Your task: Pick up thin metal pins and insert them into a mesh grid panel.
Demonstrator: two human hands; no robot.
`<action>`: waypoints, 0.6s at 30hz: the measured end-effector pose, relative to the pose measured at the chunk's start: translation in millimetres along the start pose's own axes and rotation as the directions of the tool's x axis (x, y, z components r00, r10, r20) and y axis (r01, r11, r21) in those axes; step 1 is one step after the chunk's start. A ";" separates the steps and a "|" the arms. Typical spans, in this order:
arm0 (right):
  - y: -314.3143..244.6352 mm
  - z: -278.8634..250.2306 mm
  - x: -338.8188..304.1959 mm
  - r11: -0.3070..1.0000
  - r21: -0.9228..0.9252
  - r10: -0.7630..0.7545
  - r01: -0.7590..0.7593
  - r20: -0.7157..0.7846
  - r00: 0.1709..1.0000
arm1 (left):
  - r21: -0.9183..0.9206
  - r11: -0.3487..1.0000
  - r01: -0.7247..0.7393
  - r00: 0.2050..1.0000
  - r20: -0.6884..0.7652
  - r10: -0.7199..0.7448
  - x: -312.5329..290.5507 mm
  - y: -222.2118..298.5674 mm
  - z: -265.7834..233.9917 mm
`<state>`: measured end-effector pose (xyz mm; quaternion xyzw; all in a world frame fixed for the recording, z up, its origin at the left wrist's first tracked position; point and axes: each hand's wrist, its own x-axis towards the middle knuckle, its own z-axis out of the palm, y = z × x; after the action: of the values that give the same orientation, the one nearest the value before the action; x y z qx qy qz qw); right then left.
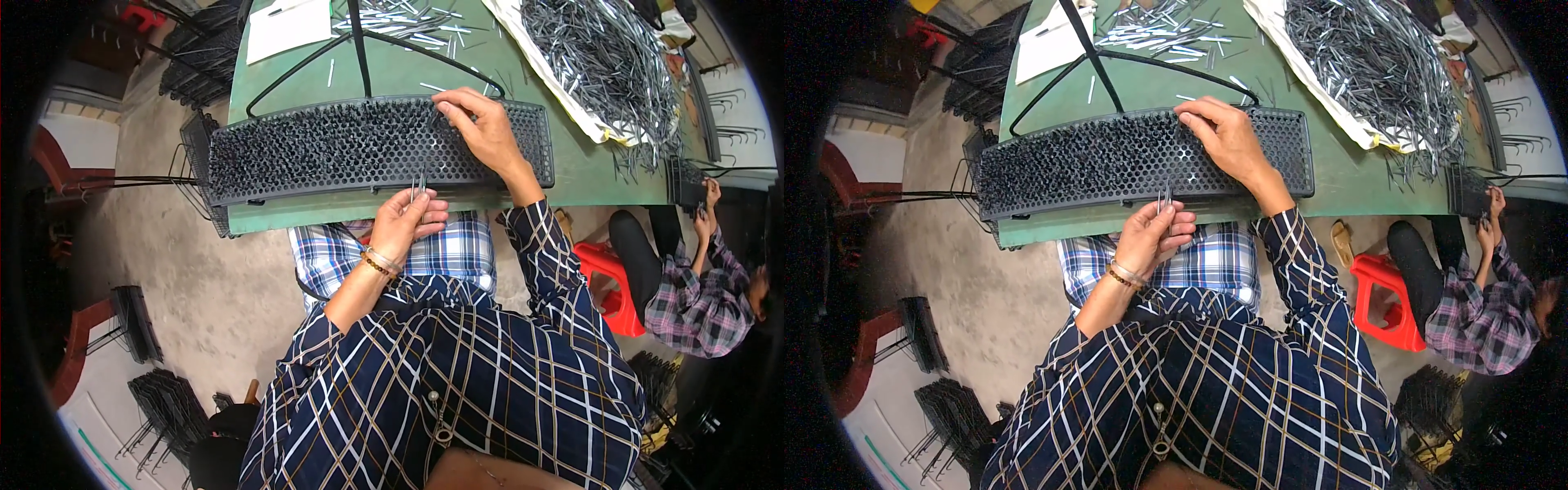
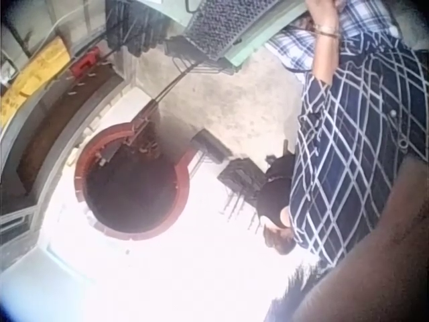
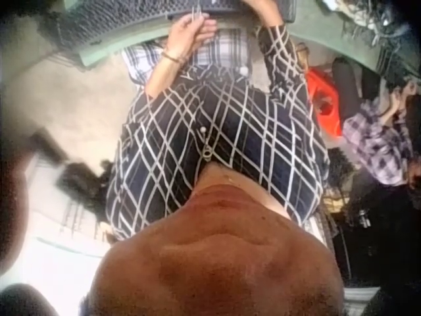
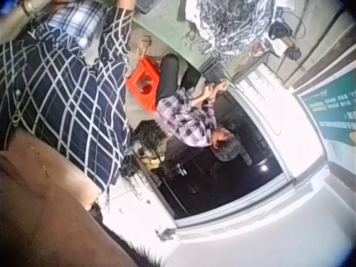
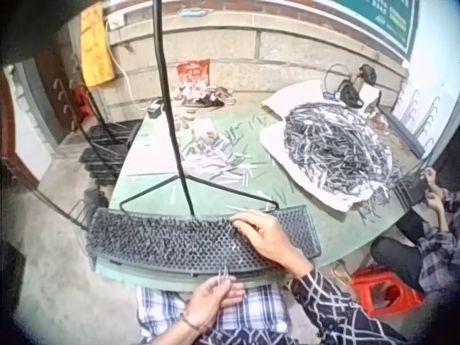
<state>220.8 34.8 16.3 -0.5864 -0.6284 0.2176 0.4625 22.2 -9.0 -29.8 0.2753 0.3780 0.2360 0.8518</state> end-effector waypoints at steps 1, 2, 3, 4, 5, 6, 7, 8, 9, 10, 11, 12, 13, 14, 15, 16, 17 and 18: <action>0.6 -2.0 -0.2 1.000 -0.010 0.004 -0.004 -0.004 1.000 | 0.001 1.000 0.002 1.000 0.003 -0.002 0.3 0.3 1.0; 1.3 -3.8 -0.4 1.000 -0.020 0.007 -0.008 -0.009 1.000 | -0.001 1.000 0.009 1.000 0.007 -0.009 0.7 0.7 2.1; 1.9 -3.8 -0.7 1.000 -0.020 0.008 -0.008 -0.009 1.000 | -0.003 1.000 0.014 1.000 0.006 -0.014 0.8 0.9 2.4; 2.4 -3.6 -1.2 0.995 -0.074 -0.061 0.060 -0.013 0.998 | -0.002 1.000 0.015 1.000 0.006 -0.015 1.0 1.2 2.7; 3.0 -3.4 -1.7 0.984 -0.129 -0.130 0.127 -0.013 0.991 | -0.007 1.000 0.025 1.000 0.006 -0.025 1.1 1.6 2.9; 3.8 -1.0 -2.2 0.984 -0.128 -0.130 0.127 -0.012 0.991 | -0.013 0.999 0.034 0.999 0.004 -0.034 1.3 1.4 1.9; 4.5 2.2 -3.1 0.984 -0.126 -0.131 0.129 -0.010 0.991 | -0.013 0.999 0.034 0.999 0.002 -0.034 1.9 1.2 0.9; 5.3 4.6 -3.7 0.984 -0.123 -0.133 0.131 -0.008 0.991 | -0.016 0.999 0.038 0.999 0.003 -0.038 2.5 1.1 -0.1; 5.8 6.0 -5.3 0.984 -0.122 -0.133 0.131 -0.006 0.991 | -0.019 0.999 0.042 0.999 0.003 -0.042 2.7 0.6 -1.1; 5.9 7.5 -8.5 0.976 -0.171 -0.137 0.132 -0.019 0.990 | -0.020 0.999 0.041 0.999 0.000 -0.041 2.3 -0.2 -2.2; 3.4 4.9 -10.5 0.965 -0.228 -0.140 0.128 -0.036 0.990 | -0.019 0.999 0.050 0.999 0.006 -0.050 2.9 0.2 0.3; 1.6 5.9 -10.6 0.965 -0.227 -0.140 0.128 -0.036 0.990 | -0.016 0.998 0.055 0.998 0.002 -0.055 2.8 0.4 0.1; -0.1 7.1 -10.9 0.951 -0.260 -0.179 0.166 -0.027 0.983 | -0.016 0.998 0.055 0.998 0.001 -0.055 2.6 0.3 -0.2; -1.5 8.5 -10.9 0.935 -0.292 -0.217 0.203 -0.017 0.976 | -0.014 0.998 0.055 0.998 0.004 -0.055 2.3 -0.2 -0.5; -1.2 9.6 -10.0 0.934 -0.293 -0.216 0.202 -0.016 0.976 | -0.012 0.998 0.054 0.999 0.008 -0.054 2.9 0.0 -0.4; -0.7 10.8 -9.4 0.936 -0.295 -0.211 0.193 -0.032 0.977 | -0.013 0.998 0.055 0.998 0.009 -0.055 3.4 -0.2 -0.5; 0.0 11.3 -9.3 0.937 -0.297 -0.205 0.182 -0.047 0.978 | -0.012 0.998 0.057 0.998 0.017 -0.057 3.9 -0.7 -0.6; -0.6 12.2 -8.7 0.937 -0.295 -0.209 0.187 -0.047 0.977 | -0.009 0.999 0.052 0.998 0.021 -0.051 3.3 -0.3 -1.2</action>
<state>209.3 29.8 8.1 -0.5894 -0.6909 0.0529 0.4153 23.4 -6.9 -32.3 0.2636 0.3748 0.2129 0.8630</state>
